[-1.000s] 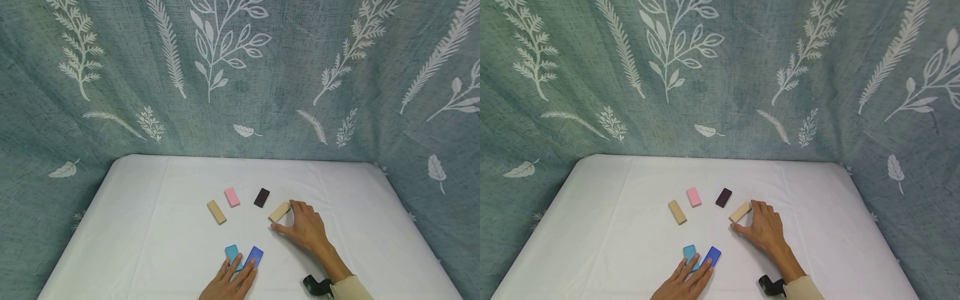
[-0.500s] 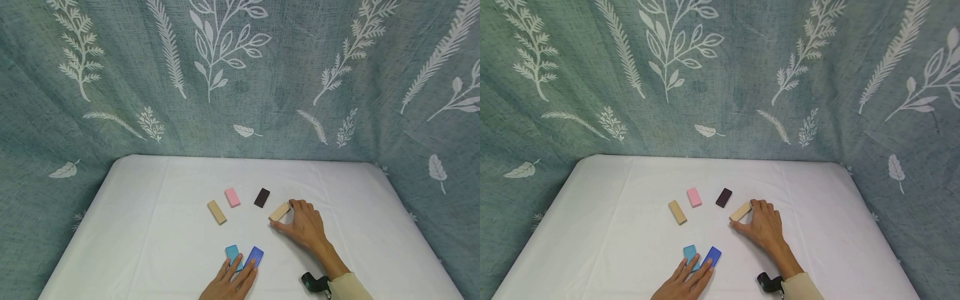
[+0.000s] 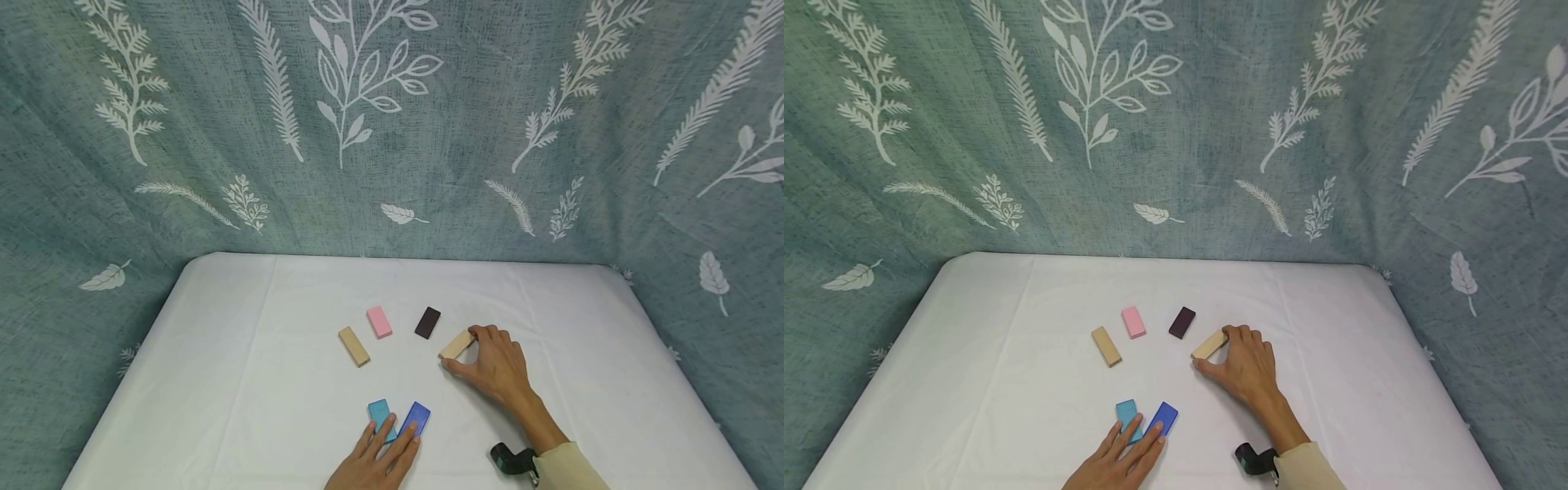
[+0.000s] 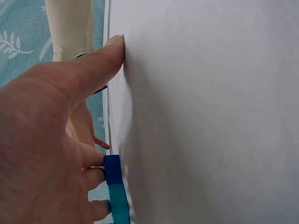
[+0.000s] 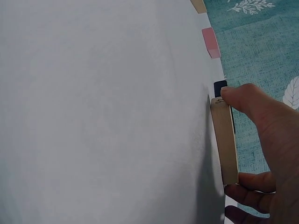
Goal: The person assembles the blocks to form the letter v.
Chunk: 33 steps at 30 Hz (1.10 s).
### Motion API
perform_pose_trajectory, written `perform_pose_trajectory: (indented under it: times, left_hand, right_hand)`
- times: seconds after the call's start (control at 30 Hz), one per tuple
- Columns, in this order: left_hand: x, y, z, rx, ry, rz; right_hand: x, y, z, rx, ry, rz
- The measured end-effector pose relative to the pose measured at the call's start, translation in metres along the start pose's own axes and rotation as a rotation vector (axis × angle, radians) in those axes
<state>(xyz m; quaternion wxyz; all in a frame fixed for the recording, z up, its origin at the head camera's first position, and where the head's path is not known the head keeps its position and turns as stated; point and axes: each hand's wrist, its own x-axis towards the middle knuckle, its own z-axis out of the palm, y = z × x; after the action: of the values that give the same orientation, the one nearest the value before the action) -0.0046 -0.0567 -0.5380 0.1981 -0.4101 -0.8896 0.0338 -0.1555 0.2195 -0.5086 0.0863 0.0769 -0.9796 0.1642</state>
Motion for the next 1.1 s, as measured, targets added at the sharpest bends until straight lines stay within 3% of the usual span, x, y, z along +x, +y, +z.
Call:
perform_pose_trajectory:
  times: [0.7, 0.9, 1.1]
  left_hand:
    - [-0.0003, -0.0001, -0.0037, -0.014, -0.043, 0.000]
    - [-0.0017, 0.0000, 0.0002, 0.012, 0.002, 0.004]
    - [-0.0013, 0.0002, 0.0034, -0.003, 0.003, 0.007]
  right_hand:
    - [0.0004, -0.0025, 0.0016, -0.015, 0.017, -0.027]
    - [0.0009, -0.0031, 0.0011, -0.014, 0.016, -0.019]
    - [0.0012, -0.0030, 0.0006, -0.007, 0.017, -0.013]
